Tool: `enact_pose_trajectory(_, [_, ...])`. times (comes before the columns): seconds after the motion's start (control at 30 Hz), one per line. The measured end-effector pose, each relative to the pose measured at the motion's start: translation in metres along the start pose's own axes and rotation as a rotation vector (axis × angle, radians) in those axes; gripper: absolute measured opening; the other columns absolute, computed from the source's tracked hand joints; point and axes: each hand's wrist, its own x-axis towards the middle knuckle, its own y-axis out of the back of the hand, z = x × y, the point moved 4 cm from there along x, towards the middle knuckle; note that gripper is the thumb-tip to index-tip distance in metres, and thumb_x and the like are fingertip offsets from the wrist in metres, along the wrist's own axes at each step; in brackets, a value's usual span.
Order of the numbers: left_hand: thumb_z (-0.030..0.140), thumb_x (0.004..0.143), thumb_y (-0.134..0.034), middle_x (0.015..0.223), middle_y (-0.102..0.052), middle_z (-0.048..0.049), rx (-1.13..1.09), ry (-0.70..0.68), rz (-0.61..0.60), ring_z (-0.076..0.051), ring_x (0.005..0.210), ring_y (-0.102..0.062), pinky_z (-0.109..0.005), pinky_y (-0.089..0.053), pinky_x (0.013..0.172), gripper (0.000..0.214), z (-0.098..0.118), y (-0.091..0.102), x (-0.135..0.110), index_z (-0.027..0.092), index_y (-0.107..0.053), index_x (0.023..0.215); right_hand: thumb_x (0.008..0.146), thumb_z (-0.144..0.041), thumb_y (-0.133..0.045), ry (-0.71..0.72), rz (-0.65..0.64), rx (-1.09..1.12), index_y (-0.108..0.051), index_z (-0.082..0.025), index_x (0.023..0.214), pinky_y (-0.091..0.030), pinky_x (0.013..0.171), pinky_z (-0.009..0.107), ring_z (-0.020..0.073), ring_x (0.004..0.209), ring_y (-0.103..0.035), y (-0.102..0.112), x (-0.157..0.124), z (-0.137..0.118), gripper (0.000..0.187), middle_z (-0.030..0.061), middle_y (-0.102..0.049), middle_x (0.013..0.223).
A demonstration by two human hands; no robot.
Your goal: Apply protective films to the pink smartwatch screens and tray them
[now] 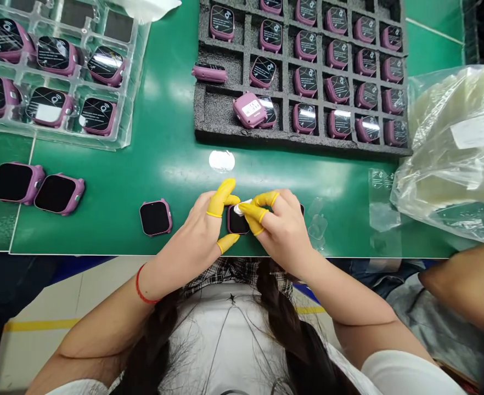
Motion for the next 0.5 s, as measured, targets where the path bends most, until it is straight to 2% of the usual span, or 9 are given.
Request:
enact_pose_trajectory(0.13, [0.009, 0.089, -0.060, 0.130, -0.050, -0.0155, 0.017, 0.012, 0.001, -0.025, 0.125, -0.046, -0.046, -0.042, 0.109, 0.090, 0.000, -0.002, 0.001, 0.021, -0.002, 0.157, 0.093, -0.015, -0.058, 0.077, -0.011, 0.038, -0.069, -0.018, 0.089, -0.042, 0.074, 0.033, 0.0191, 0.088, -0.051, -0.005, 0.005, -0.006, 0.012, 0.0063, -0.066, 0.089])
enact_pose_trajectory(0.27, [0.011, 0.089, -0.062, 0.129, -0.051, -0.0147, 0.016, -0.001, 0.005, -0.024, 0.125, -0.047, -0.044, -0.042, 0.109, 0.091, -0.001, -0.001, -0.002, 0.022, -0.003, 0.157, 0.093, -0.014, -0.057, 0.142, -0.085, 0.072, -0.068, -0.017, 0.086, -0.044, 0.079, 0.035, 0.0203, 0.091, -0.051, -0.002, -0.009, -0.014, 0.014, 0.0070, -0.065, 0.088])
enact_pose_trajectory(0.4, [0.011, 0.089, -0.063, 0.130, -0.052, -0.0145, 0.038, 0.006, 0.007, -0.024, 0.125, -0.047, -0.044, -0.039, 0.111, 0.088, -0.003, 0.000, -0.002, 0.020, -0.005, 0.156, 0.091, -0.012, -0.059, 0.099, -0.103, 0.141, -0.067, -0.017, 0.092, -0.044, 0.079, 0.038, 0.0211, 0.092, -0.051, 0.011, -0.024, -0.009, 0.010, 0.0072, -0.065, 0.088])
enact_pose_trajectory(0.5, [0.014, 0.090, -0.063, 0.130, -0.054, -0.0134, 0.041, 0.010, 0.023, -0.024, 0.124, -0.047, -0.043, -0.038, 0.112, 0.083, 0.004, -0.009, 0.010, 0.018, -0.010, 0.154, 0.089, -0.009, -0.062, 0.048, -0.064, 0.244, -0.065, -0.017, 0.102, -0.045, 0.081, 0.039, 0.0205, 0.091, -0.053, 0.028, -0.032, -0.005, 0.016, 0.0068, -0.064, 0.091])
